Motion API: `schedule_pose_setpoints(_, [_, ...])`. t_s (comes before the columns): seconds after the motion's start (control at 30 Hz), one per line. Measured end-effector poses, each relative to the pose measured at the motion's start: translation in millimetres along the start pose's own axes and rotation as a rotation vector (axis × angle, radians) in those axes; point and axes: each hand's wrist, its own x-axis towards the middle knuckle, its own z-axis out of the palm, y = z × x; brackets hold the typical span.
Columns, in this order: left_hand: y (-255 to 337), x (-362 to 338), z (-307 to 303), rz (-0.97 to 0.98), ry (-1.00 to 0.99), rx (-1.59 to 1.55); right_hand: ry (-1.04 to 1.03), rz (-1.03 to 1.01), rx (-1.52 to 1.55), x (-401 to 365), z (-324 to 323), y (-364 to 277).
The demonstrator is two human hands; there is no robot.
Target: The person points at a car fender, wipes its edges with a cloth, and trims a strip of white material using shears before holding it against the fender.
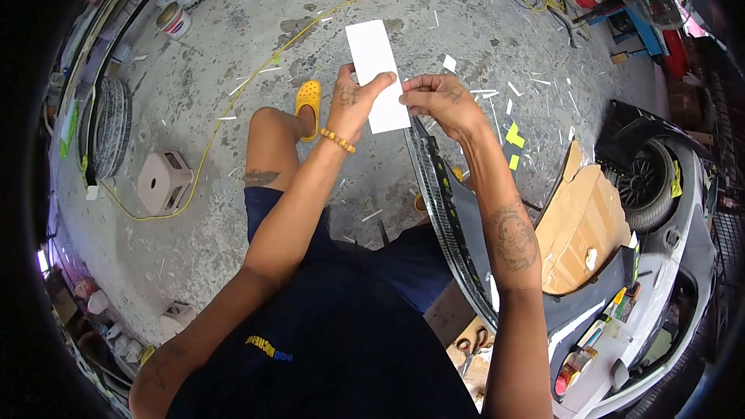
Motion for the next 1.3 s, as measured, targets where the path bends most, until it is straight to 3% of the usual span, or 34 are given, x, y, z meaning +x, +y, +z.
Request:
schedule_pose_setpoints(0.17, [-6.7,5.4,1.4,0.050,0.015,0.017,0.009,0.009,0.020,-0.8,1.5,-0.6])
schedule_pose_setpoints(0.47, [-1.1,3.6,-2.9,-0.046,-0.070,-0.047,0.062,0.042,0.000,5.5,4.2,2.5])
schedule_pose_setpoints(0.67, [3.2,28.6,-12.2,-0.064,-0.110,-0.490,0.005,0.030,0.008,3.5,-0.4,-0.1])
schedule_pose_setpoints(0.7, [2.6,36.4,-16.2,-0.045,-0.215,-0.570,0.025,-0.009,-0.063,6.8,0.0,-3.1])
schedule_pose_setpoints(0.8, [7.8,46.7,-26.3,-0.209,-0.191,-0.761,0.073,-0.094,-0.181,18.3,3.5,-10.5])
schedule_pose_setpoints(0.97, [-20.6,54.8,-54.9,-0.151,-0.111,-0.739,0.054,0.022,-0.078,41.5,15.1,-14.8])
schedule_pose_setpoints(1.07, [-45.0,46.1,-68.5,-0.219,-0.095,-0.753,-0.009,0.059,0.038,48.1,10.1,-14.1])
schedule_pose_setpoints(1.3, [-87.9,43.2,-84.4,-0.331,-0.034,-0.817,0.075,0.103,0.074,49.0,8.9,-19.6])
